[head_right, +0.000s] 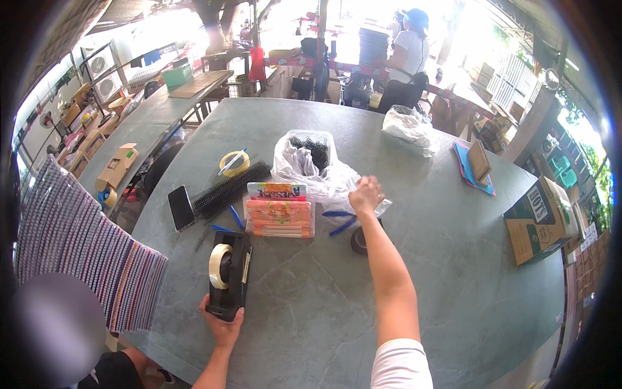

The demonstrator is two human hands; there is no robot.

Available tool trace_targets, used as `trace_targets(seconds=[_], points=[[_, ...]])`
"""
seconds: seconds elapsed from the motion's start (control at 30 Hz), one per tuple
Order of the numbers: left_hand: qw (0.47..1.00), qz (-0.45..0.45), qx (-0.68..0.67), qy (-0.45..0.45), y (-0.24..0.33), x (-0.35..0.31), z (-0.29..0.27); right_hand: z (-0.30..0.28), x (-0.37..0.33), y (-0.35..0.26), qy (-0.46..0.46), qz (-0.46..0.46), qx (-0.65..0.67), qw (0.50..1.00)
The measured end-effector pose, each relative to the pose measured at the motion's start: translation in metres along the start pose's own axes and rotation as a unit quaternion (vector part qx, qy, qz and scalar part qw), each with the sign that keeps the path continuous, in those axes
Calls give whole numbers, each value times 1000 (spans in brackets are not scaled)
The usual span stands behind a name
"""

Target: The person places stacks of notebooks into plastic bags, seals them with tape, and moves the bags aside. They also unpack small containers from a large plastic bag on the table.

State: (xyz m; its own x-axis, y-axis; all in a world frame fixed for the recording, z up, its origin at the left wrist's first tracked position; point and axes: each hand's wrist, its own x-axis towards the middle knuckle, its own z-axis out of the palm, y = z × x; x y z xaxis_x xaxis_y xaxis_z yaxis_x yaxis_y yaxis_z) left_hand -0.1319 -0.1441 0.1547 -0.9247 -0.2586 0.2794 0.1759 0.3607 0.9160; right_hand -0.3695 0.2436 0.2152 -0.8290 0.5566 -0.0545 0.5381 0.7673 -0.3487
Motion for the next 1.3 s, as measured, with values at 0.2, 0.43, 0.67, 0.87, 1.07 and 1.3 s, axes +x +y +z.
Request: trace_targets(seconds=[0.2, 0.43, 0.67, 0.87, 1.07, 1.3], points=[[999, -18, -27, 2, -1, 0, 0, 9, 17, -27, 122, -103, 299, 941], [1000, -5, -13, -14, 1, 2, 2, 75, 60, -51, -248, 120, 495, 824], [999, -20, -35, -4, 6, 2, -1, 74, 73, -47, -228, 151, 631, 726], [999, 18, -49, 0, 7, 2, 4, -7, 72, -20, -198, 126, 641, 731], [998, 4, -68, 15, -4, -1, 2, -82, 61, 27, -126, 100, 674, 721], [999, 24, -5, -34, -14, 0, -10, -182, -9, 153, -86, 62, 644, 758]])
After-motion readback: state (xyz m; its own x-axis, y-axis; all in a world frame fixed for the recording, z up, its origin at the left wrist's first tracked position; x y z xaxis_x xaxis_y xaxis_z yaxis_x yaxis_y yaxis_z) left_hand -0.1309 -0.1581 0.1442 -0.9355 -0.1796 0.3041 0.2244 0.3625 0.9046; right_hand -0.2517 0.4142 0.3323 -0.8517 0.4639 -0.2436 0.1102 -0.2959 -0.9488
